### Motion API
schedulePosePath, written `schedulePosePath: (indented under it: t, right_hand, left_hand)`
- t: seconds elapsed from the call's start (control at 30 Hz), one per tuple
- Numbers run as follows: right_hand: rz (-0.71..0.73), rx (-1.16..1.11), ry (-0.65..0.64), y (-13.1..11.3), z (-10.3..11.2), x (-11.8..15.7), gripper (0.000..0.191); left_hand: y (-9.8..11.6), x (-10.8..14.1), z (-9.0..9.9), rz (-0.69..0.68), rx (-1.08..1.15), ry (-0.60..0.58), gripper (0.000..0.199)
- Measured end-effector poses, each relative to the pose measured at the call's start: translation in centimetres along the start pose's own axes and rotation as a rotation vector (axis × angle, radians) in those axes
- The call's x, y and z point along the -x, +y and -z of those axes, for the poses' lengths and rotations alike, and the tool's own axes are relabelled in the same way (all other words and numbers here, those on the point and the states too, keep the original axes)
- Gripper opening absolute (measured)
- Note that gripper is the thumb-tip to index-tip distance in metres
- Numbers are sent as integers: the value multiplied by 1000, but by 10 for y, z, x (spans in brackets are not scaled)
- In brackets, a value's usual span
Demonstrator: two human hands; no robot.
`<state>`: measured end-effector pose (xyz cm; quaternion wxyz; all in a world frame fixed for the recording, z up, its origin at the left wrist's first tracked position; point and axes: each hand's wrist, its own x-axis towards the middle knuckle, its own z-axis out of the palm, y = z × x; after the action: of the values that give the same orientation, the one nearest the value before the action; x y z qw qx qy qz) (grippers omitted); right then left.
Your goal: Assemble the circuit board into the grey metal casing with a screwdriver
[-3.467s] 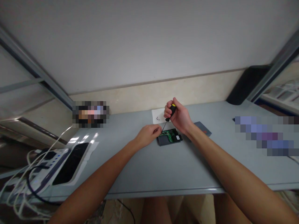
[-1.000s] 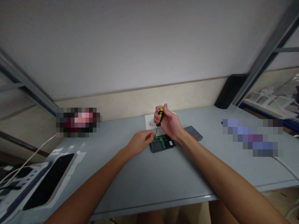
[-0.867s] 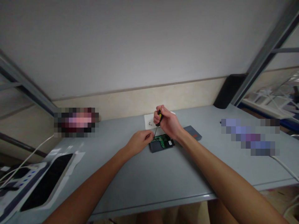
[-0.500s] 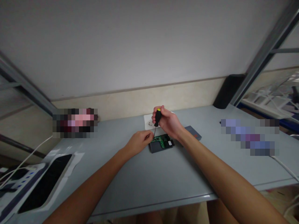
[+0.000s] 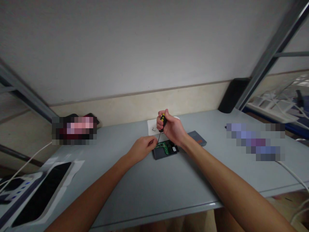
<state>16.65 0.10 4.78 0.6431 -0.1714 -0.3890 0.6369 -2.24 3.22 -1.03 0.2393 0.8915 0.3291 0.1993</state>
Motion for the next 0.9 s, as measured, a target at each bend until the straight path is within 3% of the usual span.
schedulePosePath:
  t: [0.17,0.4,0.77,0.9]
  right_hand:
    - [-6,32,15,-5,1,0,25]
    - [-64,38,35,-7,5,-1,33]
    - [-17,25,-3,-4,-1,0,39]
    - [0,23,-1,-4,0,1,30]
  left_hand:
    - [0,0,1,-5,4,-12,30]
    - [1,0,1,-6,0,-7,30]
    - [-1,0,0,-7,11,-6,30]
    - [-1,0,0,-5,11,-6,28]
